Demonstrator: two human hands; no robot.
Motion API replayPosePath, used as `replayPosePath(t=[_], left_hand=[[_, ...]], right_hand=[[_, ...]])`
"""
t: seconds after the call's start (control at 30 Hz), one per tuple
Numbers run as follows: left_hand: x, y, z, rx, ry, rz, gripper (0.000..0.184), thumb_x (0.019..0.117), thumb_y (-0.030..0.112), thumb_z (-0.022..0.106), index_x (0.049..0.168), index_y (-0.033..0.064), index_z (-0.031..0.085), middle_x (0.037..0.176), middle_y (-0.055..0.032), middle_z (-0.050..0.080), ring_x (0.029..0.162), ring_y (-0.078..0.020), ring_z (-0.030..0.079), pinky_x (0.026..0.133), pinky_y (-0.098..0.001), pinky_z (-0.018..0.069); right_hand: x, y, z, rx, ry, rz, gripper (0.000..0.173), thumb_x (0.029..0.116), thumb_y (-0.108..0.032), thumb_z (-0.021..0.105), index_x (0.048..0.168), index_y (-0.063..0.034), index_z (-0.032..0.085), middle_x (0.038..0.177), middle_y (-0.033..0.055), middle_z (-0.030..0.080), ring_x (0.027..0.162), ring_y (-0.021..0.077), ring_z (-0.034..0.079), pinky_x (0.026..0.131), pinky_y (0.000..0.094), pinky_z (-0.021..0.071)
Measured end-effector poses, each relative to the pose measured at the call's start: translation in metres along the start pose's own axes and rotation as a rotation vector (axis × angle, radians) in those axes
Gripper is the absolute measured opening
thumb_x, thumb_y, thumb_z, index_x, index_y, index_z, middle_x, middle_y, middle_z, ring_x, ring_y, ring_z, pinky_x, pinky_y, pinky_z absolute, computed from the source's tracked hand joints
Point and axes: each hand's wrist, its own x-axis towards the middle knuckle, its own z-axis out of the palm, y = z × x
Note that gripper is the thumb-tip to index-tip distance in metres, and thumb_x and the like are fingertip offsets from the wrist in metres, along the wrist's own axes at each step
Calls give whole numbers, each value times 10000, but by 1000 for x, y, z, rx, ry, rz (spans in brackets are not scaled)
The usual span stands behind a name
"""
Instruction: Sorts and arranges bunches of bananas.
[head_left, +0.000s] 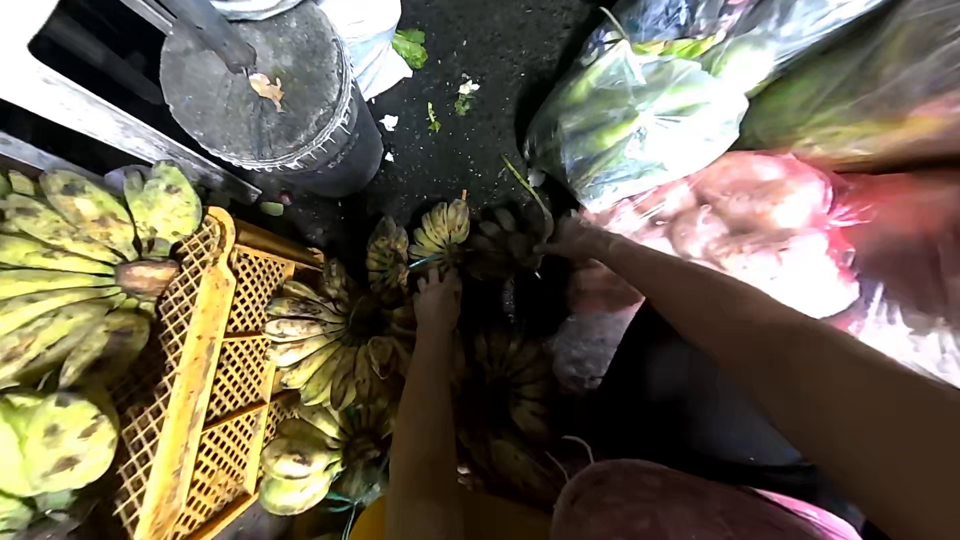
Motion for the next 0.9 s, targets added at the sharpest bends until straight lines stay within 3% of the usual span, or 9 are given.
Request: replayPosePath(t=[0.03, 0.07, 0.13, 0.2, 0.33, 0.5, 0.6, 0.8, 0.9], left_hand=[[0, 0, 1, -1, -11, 4, 485, 1043, 318, 572, 1515, 233, 504, 1620, -188, 359, 1445, -452, 395, 1077, -628, 435], [0, 0, 1, -3, -22, 13, 491, 1047, 308, 562, 1527, 229, 490, 1630, -182, 346, 1457, -448, 378, 1101, -627, 411], [-3, -1, 2, -2, -25, 38, 517, 1047, 298, 563, 1548, 222, 462, 1646, -166, 333, 1482, -427, 353, 1149, -622, 355], [-10, -3, 4, 18, -13, 65, 555, 1051, 300, 555, 1579, 211, 409, 1641, -175, 336, 1490, -406, 351, 1173, -614, 326], [-24, -8, 7, 63, -12, 98, 571, 1055, 281, 538, 1598, 221, 372, 1632, -179, 355, 1495, -389, 353, 1200, -586, 294], [-37, -10, 8, 104, -13, 102, 566, 1021, 194, 573, 1569, 214, 434, 1588, -174, 431, 1464, -361, 409, 1213, -521, 295], [-36, -3, 8, 95, -16, 61, 557, 1025, 224, 573, 1564, 199, 437, 1557, -188, 459, 1453, -373, 414, 1208, -535, 289], [-40, 4, 4, 101, -33, 43, 551, 1027, 206, 567, 1561, 179, 437, 1559, -186, 458, 1465, -361, 402, 1219, -527, 268], [-43, -10, 8, 135, -6, 82, 541, 1035, 148, 524, 1565, 211, 439, 1558, -152, 478, 1455, -335, 428, 1214, -499, 290]], right_hand=[[-7, 0, 16, 244, -71, 82, 714, 988, -570, 611, 1347, 45, 569, 1196, 257, 668, 984, 341, 706, 856, 506, 584], [-16, -3, 28, 510, -144, 186, 767, 1021, -632, 484, 1393, 38, 524, 1222, 272, 654, 976, 360, 701, 847, 491, 577], [-23, -7, 50, 911, -138, 324, 911, 963, -769, 412, 1517, -46, 409, 1365, 287, 581, 1104, 428, 661, 877, 553, 566], [-30, -19, 70, 1049, -137, 346, 913, 961, -743, 475, 1562, -68, 346, 1472, 284, 492, 1252, 448, 579, 954, 605, 531], [-12, -43, 109, 1253, 140, 341, 797, 887, -466, 797, 1472, -27, 477, 1427, 253, 535, 1292, 386, 553, 1020, 565, 507], [4, -31, 78, 1274, 121, 336, 781, 948, -617, 636, 1423, -12, 498, 1342, 239, 590, 1191, 370, 616, 930, 550, 554], [4, -33, 62, 1268, 33, 320, 656, 1049, -533, 498, 1476, -39, 440, 1359, 233, 559, 1189, 366, 588, 932, 563, 523], [15, -26, 69, 1391, 125, 417, 578, 1046, -427, 543, 1444, -14, 472, 1370, 234, 556, 1206, 368, 582, 958, 571, 515], [13, -27, 61, 1180, 174, 340, 521, 1048, -332, 584, 1429, 15, 506, 1402, 249, 548, 1259, 370, 563, 1017, 563, 486]])
